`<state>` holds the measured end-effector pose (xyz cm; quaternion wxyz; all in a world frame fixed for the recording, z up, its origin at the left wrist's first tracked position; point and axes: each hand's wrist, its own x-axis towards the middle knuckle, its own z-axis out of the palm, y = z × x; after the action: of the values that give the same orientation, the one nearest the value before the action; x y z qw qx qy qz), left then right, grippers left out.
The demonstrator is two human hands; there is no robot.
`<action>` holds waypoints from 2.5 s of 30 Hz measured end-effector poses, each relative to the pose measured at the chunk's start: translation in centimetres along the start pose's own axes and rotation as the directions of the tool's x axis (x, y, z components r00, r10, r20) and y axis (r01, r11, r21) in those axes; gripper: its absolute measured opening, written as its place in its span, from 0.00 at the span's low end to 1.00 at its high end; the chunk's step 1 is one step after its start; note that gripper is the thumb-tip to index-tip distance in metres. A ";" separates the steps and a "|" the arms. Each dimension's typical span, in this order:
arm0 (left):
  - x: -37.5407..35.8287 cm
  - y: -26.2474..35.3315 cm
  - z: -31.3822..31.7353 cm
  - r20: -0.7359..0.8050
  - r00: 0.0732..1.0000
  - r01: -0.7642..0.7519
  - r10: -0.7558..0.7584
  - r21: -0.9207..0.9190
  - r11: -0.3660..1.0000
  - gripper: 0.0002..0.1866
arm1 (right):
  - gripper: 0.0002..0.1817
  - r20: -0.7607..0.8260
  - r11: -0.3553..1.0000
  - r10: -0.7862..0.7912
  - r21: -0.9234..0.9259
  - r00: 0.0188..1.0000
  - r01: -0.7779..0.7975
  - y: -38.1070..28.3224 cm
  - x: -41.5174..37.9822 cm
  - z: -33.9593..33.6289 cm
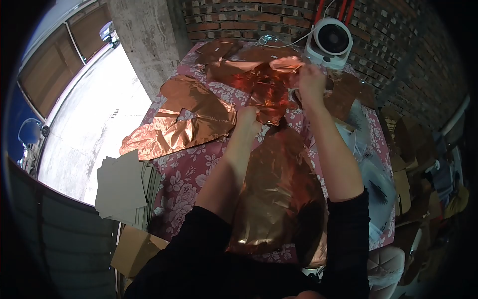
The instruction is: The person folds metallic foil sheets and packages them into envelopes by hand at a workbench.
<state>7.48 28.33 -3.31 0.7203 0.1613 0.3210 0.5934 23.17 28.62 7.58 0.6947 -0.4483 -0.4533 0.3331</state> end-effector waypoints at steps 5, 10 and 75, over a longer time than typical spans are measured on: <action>-0.6 0.8 0.5 -0.027 1.000 -0.017 0.015 -0.072 0.997 0.25 | 0.09 0.045 0.901 -0.060 -0.427 0.997 0.074 1.4 3.2 -3.3; 2.9 -0.4 -2.6 -0.035 0.999 -0.021 0.015 -0.165 0.986 0.17 | 0.09 -0.136 0.934 -0.236 -0.306 0.962 0.186 -4.5 2.0 -5.3; -24.9 -2.5 0.7 0.440 0.487 0.569 -0.755 0.496 0.656 0.47 | 0.13 0.854 0.314 -0.451 -0.119 0.258 0.942 -20.4 -29.1 -12.1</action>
<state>7.64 3.93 2.43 0.9243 0.3080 0.1870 0.1259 24.90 -8.19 14.51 0.3450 -0.2107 -0.9112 -0.0795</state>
